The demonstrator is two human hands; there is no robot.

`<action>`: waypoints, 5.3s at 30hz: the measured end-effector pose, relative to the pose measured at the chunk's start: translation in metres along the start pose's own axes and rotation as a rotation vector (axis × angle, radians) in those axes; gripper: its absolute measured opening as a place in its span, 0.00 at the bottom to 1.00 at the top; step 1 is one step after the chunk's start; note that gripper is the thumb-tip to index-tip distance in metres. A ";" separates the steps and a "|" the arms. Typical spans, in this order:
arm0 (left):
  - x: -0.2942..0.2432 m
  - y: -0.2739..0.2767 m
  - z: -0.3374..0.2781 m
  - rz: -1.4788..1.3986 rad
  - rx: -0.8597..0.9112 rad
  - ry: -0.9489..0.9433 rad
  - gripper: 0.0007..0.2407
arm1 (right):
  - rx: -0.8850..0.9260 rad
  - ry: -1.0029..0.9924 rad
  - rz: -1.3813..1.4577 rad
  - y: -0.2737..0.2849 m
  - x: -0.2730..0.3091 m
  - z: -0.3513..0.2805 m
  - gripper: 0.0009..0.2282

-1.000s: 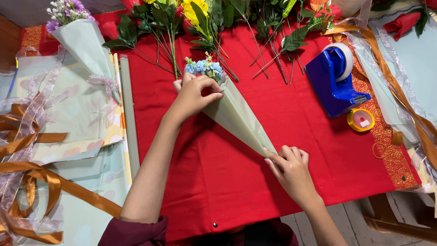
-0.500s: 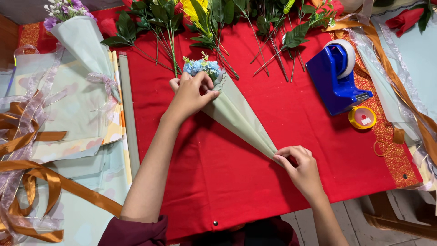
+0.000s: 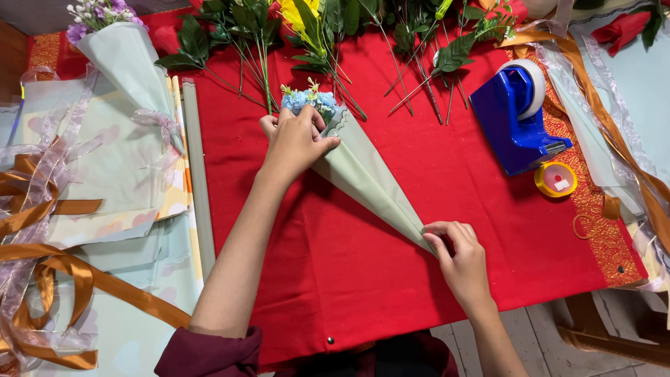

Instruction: The person wraps flowers in paper by hand and ties a brown ribbon around the base of the bouquet.

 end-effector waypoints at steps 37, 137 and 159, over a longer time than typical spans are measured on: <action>0.020 0.002 -0.001 0.069 0.116 -0.056 0.20 | 0.196 0.219 -0.082 -0.047 0.057 -0.011 0.11; -0.031 -0.059 -0.304 0.014 -0.384 0.149 0.09 | -0.001 -0.054 0.607 -0.159 0.041 0.130 0.07; -0.037 -0.073 -0.313 0.263 -0.403 0.088 0.26 | -0.020 -0.067 0.611 -0.154 0.037 0.134 0.06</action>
Point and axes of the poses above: each hand's wrist, its own z-axis towards the middle knuckle, its own y-axis out of the back of the hand, x = y × z, the point moved 9 cm from there along z, towards the middle knuckle, and after that the axes turned 3 degrees about y, right-handed, at the moved point
